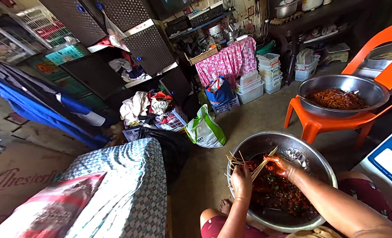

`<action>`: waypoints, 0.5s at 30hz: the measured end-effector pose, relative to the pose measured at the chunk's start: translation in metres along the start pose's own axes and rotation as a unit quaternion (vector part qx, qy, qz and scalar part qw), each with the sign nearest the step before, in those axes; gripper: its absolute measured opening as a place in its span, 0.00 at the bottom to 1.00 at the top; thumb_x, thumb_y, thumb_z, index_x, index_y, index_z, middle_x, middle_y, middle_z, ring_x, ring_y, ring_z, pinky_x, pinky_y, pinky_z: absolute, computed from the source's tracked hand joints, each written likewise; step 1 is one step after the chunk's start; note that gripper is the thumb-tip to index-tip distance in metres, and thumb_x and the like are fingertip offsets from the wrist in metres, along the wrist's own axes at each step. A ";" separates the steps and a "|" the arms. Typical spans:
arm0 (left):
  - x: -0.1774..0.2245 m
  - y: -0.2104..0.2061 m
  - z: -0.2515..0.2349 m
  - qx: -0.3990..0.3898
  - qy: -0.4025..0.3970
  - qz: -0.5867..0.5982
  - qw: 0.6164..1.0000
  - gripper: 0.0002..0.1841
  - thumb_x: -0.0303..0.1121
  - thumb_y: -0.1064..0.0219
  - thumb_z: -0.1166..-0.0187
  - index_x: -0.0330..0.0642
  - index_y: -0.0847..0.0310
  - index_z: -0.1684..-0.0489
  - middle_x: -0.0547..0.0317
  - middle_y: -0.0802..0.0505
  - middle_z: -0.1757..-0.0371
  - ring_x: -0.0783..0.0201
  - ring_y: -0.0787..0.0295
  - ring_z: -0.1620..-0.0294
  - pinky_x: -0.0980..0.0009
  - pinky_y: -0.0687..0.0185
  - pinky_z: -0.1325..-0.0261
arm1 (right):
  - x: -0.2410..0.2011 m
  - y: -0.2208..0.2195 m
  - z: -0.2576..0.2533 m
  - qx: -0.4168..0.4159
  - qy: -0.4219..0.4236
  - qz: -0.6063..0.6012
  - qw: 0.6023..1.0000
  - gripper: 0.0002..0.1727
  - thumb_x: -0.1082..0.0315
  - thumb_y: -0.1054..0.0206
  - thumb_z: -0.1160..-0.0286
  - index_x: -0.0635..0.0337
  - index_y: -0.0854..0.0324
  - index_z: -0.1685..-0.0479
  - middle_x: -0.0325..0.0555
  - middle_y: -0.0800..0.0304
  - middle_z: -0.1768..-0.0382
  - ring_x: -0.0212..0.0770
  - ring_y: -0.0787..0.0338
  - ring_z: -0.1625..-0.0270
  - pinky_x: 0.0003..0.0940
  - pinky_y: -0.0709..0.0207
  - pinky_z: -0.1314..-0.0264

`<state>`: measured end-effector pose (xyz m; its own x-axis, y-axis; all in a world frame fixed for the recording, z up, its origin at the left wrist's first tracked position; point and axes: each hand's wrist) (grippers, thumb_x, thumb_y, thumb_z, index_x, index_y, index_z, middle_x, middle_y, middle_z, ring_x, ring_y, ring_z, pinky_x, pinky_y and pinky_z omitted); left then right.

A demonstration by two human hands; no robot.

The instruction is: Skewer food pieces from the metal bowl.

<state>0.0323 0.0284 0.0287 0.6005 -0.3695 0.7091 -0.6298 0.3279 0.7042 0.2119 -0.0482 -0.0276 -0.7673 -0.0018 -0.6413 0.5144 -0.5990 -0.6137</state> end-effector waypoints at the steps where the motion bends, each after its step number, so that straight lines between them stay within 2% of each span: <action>1: -0.002 -0.002 0.000 0.028 -0.020 0.031 0.999 0.15 0.38 0.38 0.12 0.33 0.12 0.50 0.45 0.06 0.61 0.50 0.08 0.57 0.47 0.15 0.45 | 0.002 -0.002 0.001 0.000 0.001 -0.006 1.000 0.02 0.72 0.43 0.14 0.59 0.25 0.53 0.42 0.15 0.69 0.32 0.15 0.73 0.25 0.17 0.69; 3: -0.003 -0.008 0.000 0.063 -0.057 0.092 0.992 0.13 0.34 0.38 0.13 0.32 0.12 0.51 0.47 0.06 0.61 0.55 0.08 0.58 0.52 0.15 0.46 | 0.006 -0.008 0.006 -0.010 -0.010 -0.009 1.000 0.03 0.73 0.43 0.15 0.60 0.26 0.50 0.44 0.14 0.66 0.35 0.12 0.68 0.29 0.14 0.62; 5: -0.001 -0.011 0.000 0.060 -0.069 0.153 0.984 0.12 0.34 0.38 0.14 0.32 0.13 0.51 0.52 0.08 0.64 0.63 0.10 0.62 0.59 0.15 0.50 | 0.009 -0.010 0.009 -0.033 -0.024 -0.001 0.999 0.05 0.73 0.45 0.13 0.62 0.25 0.50 0.45 0.12 0.65 0.36 0.10 0.66 0.30 0.12 0.59; 6: 0.004 -0.008 0.001 0.050 -0.073 0.192 0.978 0.13 0.34 0.37 0.15 0.32 0.14 0.49 0.52 0.08 0.62 0.65 0.11 0.61 0.62 0.15 0.50 | 0.009 -0.009 0.010 -0.041 -0.028 0.005 0.999 0.06 0.72 0.46 0.12 0.61 0.24 0.52 0.44 0.11 0.67 0.35 0.10 0.68 0.29 0.13 0.61; 8: 0.023 0.015 0.008 0.011 -0.100 0.300 0.949 0.18 0.32 0.39 0.16 0.26 0.22 0.37 0.49 0.09 0.53 0.66 0.11 0.52 0.67 0.15 0.44 | 0.006 -0.004 0.008 -0.039 -0.035 0.010 0.999 0.08 0.69 0.48 0.10 0.59 0.25 0.56 0.41 0.14 0.71 0.31 0.14 0.76 0.22 0.17 0.73; 10: 0.048 0.057 0.020 -0.008 -0.197 0.414 0.889 0.23 0.35 0.41 0.16 0.27 0.30 0.30 0.51 0.11 0.47 0.64 0.11 0.48 0.65 0.12 0.45 | 0.004 0.003 0.002 -0.015 -0.034 -0.004 0.999 0.08 0.69 0.48 0.10 0.60 0.25 0.57 0.42 0.15 0.74 0.31 0.16 0.80 0.21 0.20 0.78; 11: 0.060 0.082 0.029 -0.021 -0.260 0.464 0.846 0.24 0.42 0.39 0.15 0.35 0.30 0.27 0.56 0.10 0.43 0.62 0.10 0.45 0.63 0.10 0.46 | 0.003 0.006 0.000 -0.006 -0.031 -0.013 0.999 0.08 0.70 0.47 0.10 0.60 0.24 0.57 0.43 0.15 0.75 0.31 0.16 0.80 0.21 0.20 0.78; 12: 0.073 0.110 0.040 -0.035 -0.319 0.509 0.799 0.27 0.51 0.37 0.16 0.46 0.29 0.25 0.58 0.10 0.39 0.59 0.10 0.41 0.61 0.09 0.47 | 0.002 0.007 -0.001 0.000 -0.030 -0.018 0.999 0.08 0.70 0.47 0.10 0.60 0.24 0.57 0.43 0.15 0.74 0.31 0.16 0.80 0.21 0.20 0.79; 13: 0.087 0.139 0.053 -0.049 -0.372 0.542 0.752 0.28 0.57 0.36 0.18 0.53 0.27 0.23 0.57 0.10 0.35 0.56 0.10 0.38 0.60 0.08 0.47 | 0.000 0.008 -0.002 0.004 -0.031 -0.020 0.999 0.08 0.69 0.47 0.11 0.60 0.24 0.57 0.43 0.15 0.75 0.31 0.16 0.81 0.21 0.20 0.79; 14: 0.101 0.167 0.071 -0.054 -0.410 0.566 0.714 0.29 0.59 0.35 0.20 0.56 0.25 0.24 0.57 0.10 0.34 0.54 0.09 0.38 0.60 0.07 0.48 | 0.000 0.008 -0.003 0.004 -0.032 -0.018 0.999 0.08 0.69 0.46 0.11 0.60 0.24 0.57 0.44 0.14 0.74 0.31 0.16 0.81 0.21 0.21 0.79; 15: 0.113 0.192 0.089 -0.048 -0.434 0.583 0.685 0.27 0.58 0.34 0.21 0.54 0.23 0.29 0.56 0.08 0.38 0.55 0.07 0.41 0.62 0.06 0.50 | 0.000 0.007 -0.003 0.002 -0.031 -0.013 0.999 0.08 0.69 0.47 0.11 0.60 0.25 0.58 0.44 0.14 0.74 0.32 0.16 0.81 0.21 0.21 0.79</action>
Point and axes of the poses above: each hand's wrist, its own z-axis away from the middle knuckle, its own y-axis out of the back of the hand, x = y × z
